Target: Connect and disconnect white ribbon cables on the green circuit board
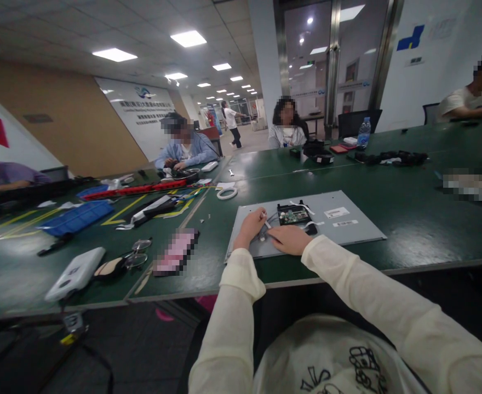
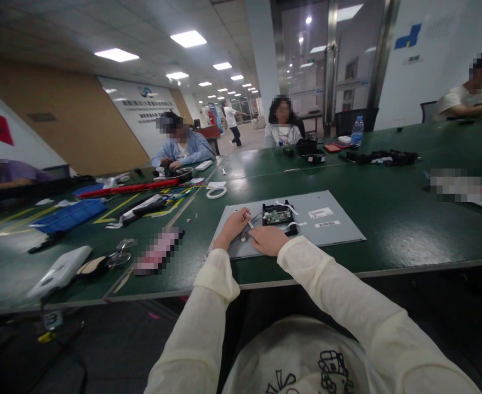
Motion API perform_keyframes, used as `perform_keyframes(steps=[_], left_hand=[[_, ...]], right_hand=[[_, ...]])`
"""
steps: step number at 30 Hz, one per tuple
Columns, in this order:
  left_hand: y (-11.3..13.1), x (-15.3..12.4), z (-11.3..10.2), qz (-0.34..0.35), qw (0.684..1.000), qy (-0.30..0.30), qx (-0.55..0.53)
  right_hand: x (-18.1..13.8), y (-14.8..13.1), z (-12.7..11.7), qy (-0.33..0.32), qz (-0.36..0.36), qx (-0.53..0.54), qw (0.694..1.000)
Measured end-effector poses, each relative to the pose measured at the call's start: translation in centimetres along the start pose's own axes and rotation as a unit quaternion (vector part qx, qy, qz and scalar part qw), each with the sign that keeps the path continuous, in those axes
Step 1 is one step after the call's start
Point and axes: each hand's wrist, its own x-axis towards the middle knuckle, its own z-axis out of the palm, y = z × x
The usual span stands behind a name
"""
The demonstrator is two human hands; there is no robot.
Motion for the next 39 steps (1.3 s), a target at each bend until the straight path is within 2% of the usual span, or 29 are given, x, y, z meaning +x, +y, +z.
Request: perform_keyframes(steps=[4, 14, 22, 32, 39], left_hand=[[-0.1, -0.2, -0.1, -0.017, 0.999, -0.006, 0.044], [0.3, 0.5, 0.4, -0.128, 0.986, 0.014, 0.109], [0.4, 1.9, 0.2, -0.171, 0.967, -0.022, 0.186], [0.1, 1.8, 0.1, -0.184, 0.963, -0.033, 0.193], [-0.2, 2.1, -0.4, -0.198, 0.968, -0.023, 0.154]], right_hand=[[-0.1, -0.3, -0.2, -0.003, 0.005, -0.009, 1.000], [-0.7, -0.9, -0.3, -0.003, 0.007, -0.004, 1.000], [-0.8, -1.0, 0.4, 0.025, -0.016, -0.057, 0.998], [-0.8, -0.4, 0.7, 0.044, -0.066, -0.069, 0.994], [-0.7, -0.1, 0.6, 0.041, -0.104, -0.056, 0.992]])
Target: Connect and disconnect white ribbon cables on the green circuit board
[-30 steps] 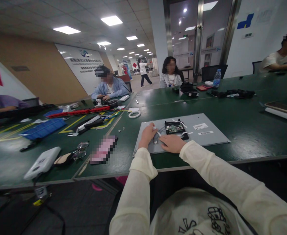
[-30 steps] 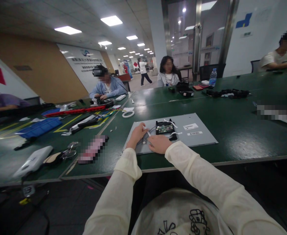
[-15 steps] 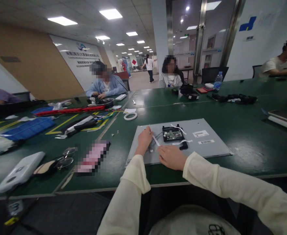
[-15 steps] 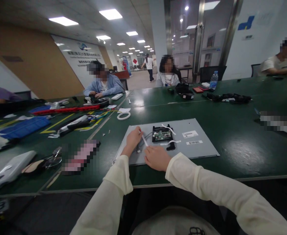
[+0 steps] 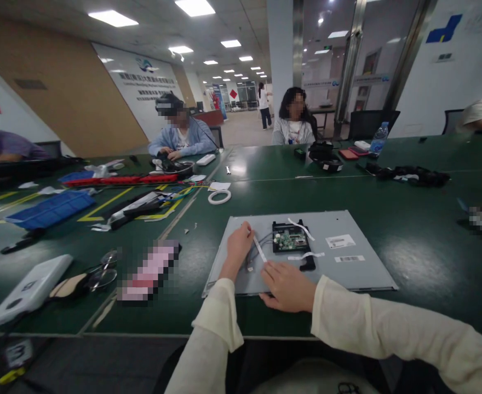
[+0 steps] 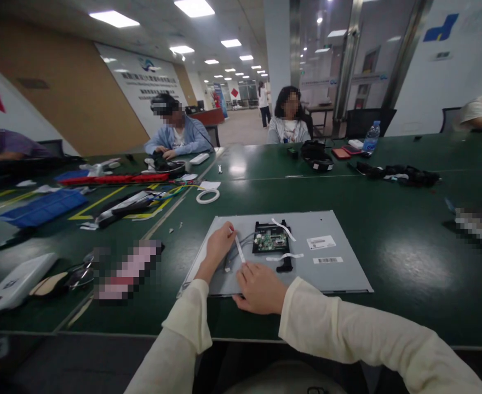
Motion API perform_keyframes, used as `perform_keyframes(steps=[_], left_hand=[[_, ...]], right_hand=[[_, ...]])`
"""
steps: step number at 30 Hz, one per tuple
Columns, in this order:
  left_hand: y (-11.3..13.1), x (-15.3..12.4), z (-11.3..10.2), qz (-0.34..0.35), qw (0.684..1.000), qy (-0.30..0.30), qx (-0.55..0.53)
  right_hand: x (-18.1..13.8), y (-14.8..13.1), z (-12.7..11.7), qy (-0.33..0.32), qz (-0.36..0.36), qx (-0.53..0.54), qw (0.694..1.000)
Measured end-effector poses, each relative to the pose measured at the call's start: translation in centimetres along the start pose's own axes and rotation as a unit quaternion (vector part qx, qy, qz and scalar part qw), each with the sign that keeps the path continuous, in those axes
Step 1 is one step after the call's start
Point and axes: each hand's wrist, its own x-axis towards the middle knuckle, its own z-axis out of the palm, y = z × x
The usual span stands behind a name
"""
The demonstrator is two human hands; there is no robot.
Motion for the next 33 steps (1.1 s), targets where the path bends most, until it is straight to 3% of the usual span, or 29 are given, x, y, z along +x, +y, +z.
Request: perform_keyframes(steps=[13, 23, 33], left_hand=[[-0.5, 0.0, -0.3, 0.013, 0.999, -0.011, -0.051], [0.1, -0.6, 0.0, 0.036, 0.999, -0.007, -0.005], [0.2, -1.5, -0.3, 0.078, 0.997, 0.001, -0.010]], right_hand=[[-0.3, 0.3, 0.2, 0.040, -0.005, 0.036, 0.999], [-0.8, 0.5, -0.3, -0.003, -0.015, 0.051, 0.999], [-1.0, 0.6, -0.6, 0.025, 0.034, 0.074, 0.996]])
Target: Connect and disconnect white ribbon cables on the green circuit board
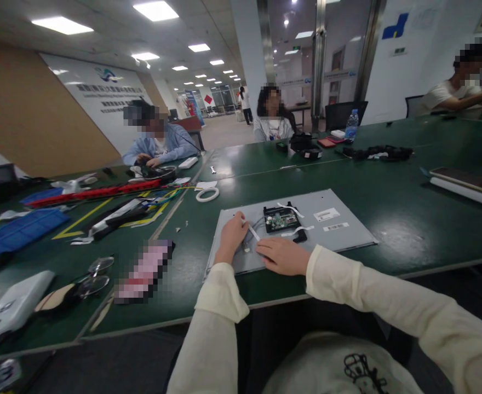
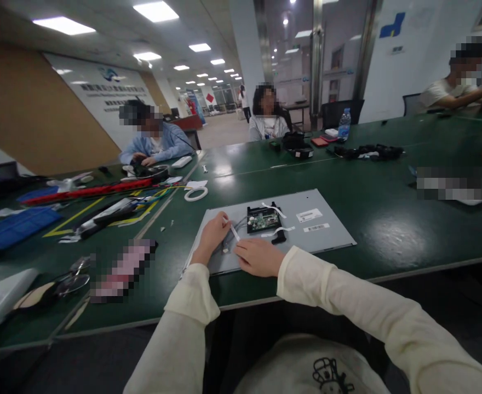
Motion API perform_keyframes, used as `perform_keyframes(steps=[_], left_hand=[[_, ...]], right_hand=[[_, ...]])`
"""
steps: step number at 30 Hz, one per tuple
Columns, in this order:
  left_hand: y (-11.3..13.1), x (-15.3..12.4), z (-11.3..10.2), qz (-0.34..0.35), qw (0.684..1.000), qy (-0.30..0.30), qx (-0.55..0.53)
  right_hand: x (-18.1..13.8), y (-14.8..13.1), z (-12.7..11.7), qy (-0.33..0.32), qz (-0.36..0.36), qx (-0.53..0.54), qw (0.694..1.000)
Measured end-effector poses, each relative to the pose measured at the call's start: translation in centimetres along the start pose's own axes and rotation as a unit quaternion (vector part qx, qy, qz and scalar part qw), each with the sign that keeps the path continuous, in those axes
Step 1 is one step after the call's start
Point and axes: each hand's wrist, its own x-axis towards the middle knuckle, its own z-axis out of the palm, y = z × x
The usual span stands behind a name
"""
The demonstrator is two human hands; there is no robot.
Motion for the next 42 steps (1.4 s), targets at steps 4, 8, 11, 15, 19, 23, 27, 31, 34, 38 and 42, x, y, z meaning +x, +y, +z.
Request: perform_keyframes(steps=[4, 8, 11, 15, 19, 23, 27, 31, 34, 38, 42], left_hand=[[-0.2, -0.4, 0.1, 0.020, 1.000, 0.005, -0.014], [-0.5, -0.7, 0.4, 0.038, 0.999, 0.015, -0.014], [-0.6, -0.8, 0.6, 0.041, 0.999, 0.020, -0.010], [-0.7, -1.0, 0.7, 0.041, 0.999, 0.022, -0.011], [-0.9, -1.0, 0.5, 0.041, 0.999, 0.022, -0.012], [-1.0, -1.0, 0.4, 0.046, 0.998, 0.025, -0.021], [-1.2, -0.9, 0.3, 0.044, 0.998, 0.024, -0.028], [-1.1, -1.0, 0.3, 0.041, 0.999, 0.026, -0.026], [-0.9, -1.1, 0.2, 0.038, 0.999, 0.025, -0.026], [-0.7, -1.2, -0.1, 0.029, 0.999, 0.016, -0.028], [-0.4, -1.4, -0.4, 0.020, 0.999, 0.012, -0.032]], right_hand=[[-0.1, -0.1, 0.1, -0.006, 0.003, 0.000, 1.000], [-0.2, -0.1, 0.1, -0.009, -0.002, -0.001, 1.000], [-0.3, -0.1, 0.0, -0.009, -0.006, -0.001, 1.000], [-0.3, 0.0, 0.0, -0.006, -0.011, 0.014, 1.000], [-0.3, 0.2, 0.1, 0.004, -0.019, 0.037, 0.999], [-0.2, 0.2, -0.1, 0.008, -0.020, 0.042, 0.999], [-0.2, 0.0, -0.4, -0.001, -0.032, 0.045, 0.998], [-0.2, 0.1, -0.4, -0.016, -0.046, 0.052, 0.997], [-0.2, 0.2, -0.1, -0.029, -0.044, 0.055, 0.997], [-0.2, 0.4, 0.1, -0.031, -0.045, 0.058, 0.997], [-0.2, 0.4, -0.1, -0.034, -0.041, 0.064, 0.997]])
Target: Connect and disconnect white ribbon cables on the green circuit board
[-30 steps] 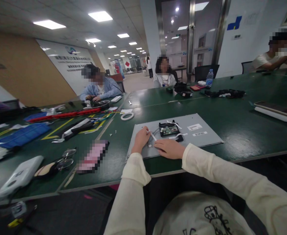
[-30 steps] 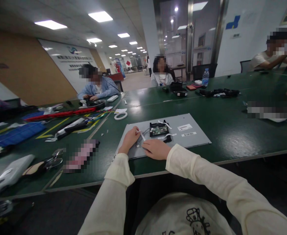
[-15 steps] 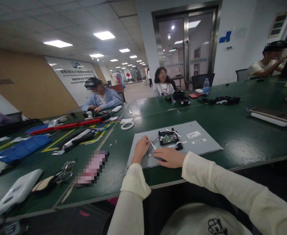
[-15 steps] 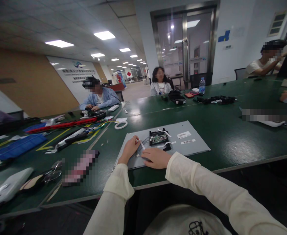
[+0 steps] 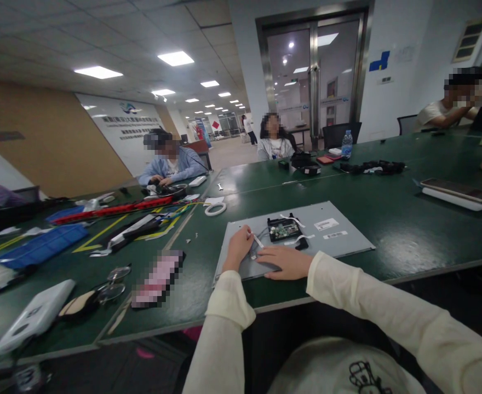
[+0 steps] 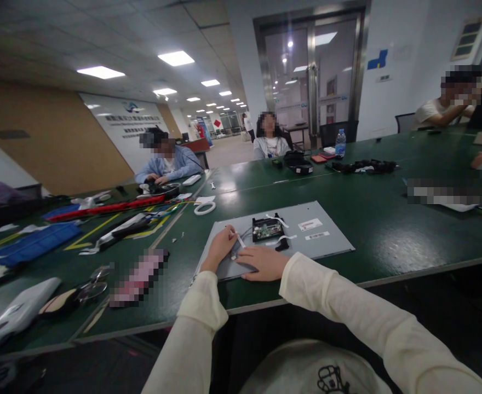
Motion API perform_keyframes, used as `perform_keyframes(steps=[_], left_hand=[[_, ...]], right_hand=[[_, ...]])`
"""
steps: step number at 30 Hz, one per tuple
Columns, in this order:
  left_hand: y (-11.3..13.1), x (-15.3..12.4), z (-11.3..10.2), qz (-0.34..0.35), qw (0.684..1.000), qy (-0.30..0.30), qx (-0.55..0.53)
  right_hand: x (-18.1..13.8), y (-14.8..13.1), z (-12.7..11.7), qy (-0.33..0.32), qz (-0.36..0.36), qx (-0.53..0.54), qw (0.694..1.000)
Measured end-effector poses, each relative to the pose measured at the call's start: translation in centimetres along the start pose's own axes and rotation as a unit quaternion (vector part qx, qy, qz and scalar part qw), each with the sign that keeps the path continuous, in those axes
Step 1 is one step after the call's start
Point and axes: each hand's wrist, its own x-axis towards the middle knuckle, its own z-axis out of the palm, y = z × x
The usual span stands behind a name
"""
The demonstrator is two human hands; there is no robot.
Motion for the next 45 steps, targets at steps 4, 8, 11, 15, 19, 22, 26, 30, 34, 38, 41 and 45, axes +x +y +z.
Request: perform_keyframes(steps=[4, 8, 11, 15, 19, 22, 26, 30, 34, 38, 41, 45], left_hand=[[0.2, -0.1, 0.0, 0.002, 1.000, -0.002, 0.003], [0.4, -0.3, -0.3, 0.001, 1.000, 0.012, 0.023], [0.5, -0.7, -1.0, -0.025, 0.996, 0.069, 0.055], [0.9, -1.4, -1.9, -0.035, 0.984, 0.150, 0.084], [1.3, -1.7, -2.1, -0.041, 0.984, 0.153, 0.085], [1.5, -1.8, -1.9, -0.032, 0.987, 0.129, 0.085], [1.3, -1.9, -1.4, -0.028, 0.990, 0.088, 0.107], [1.0, -1.8, -1.0, -0.023, 0.990, 0.059, 0.127], [0.7, -1.7, -0.7, -0.009, 0.991, 0.047, 0.127], [0.5, -1.8, -0.6, -0.005, 0.992, 0.037, 0.121], [0.7, -2.0, -0.8, -0.003, 0.992, 0.032, 0.119], [0.8, -2.1, -0.9, 0.008, 0.993, 0.021, 0.119]], right_hand=[[-0.1, 0.2, 0.1, 0.000, 0.002, 0.011, 1.000], [-0.1, 0.6, 0.3, -0.009, 0.013, 0.015, 1.000], [0.1, 1.0, 0.5, -0.002, 0.025, -0.007, 1.000], [1.1, 2.9, 1.0, 0.019, 0.060, -0.048, 0.997], [2.1, 6.0, 1.5, 0.038, 0.137, -0.068, 0.988], [2.6, 8.5, 1.0, 0.042, 0.224, -0.078, 0.971], [2.8, 12.1, -0.2, 0.040, 0.358, -0.100, 0.927], [2.1, 15.4, -1.1, 0.044, 0.461, -0.113, 0.879], [0.7, 18.2, -1.5, 0.053, 0.517, -0.132, 0.844], [-1.1, 20.5, -2.3, 0.067, 0.560, -0.159, 0.810], [-2.3, 21.8, -2.8, 0.085, 0.579, -0.177, 0.791], [-3.7, 23.3, -3.3, 0.103, 0.596, -0.209, 0.768]])
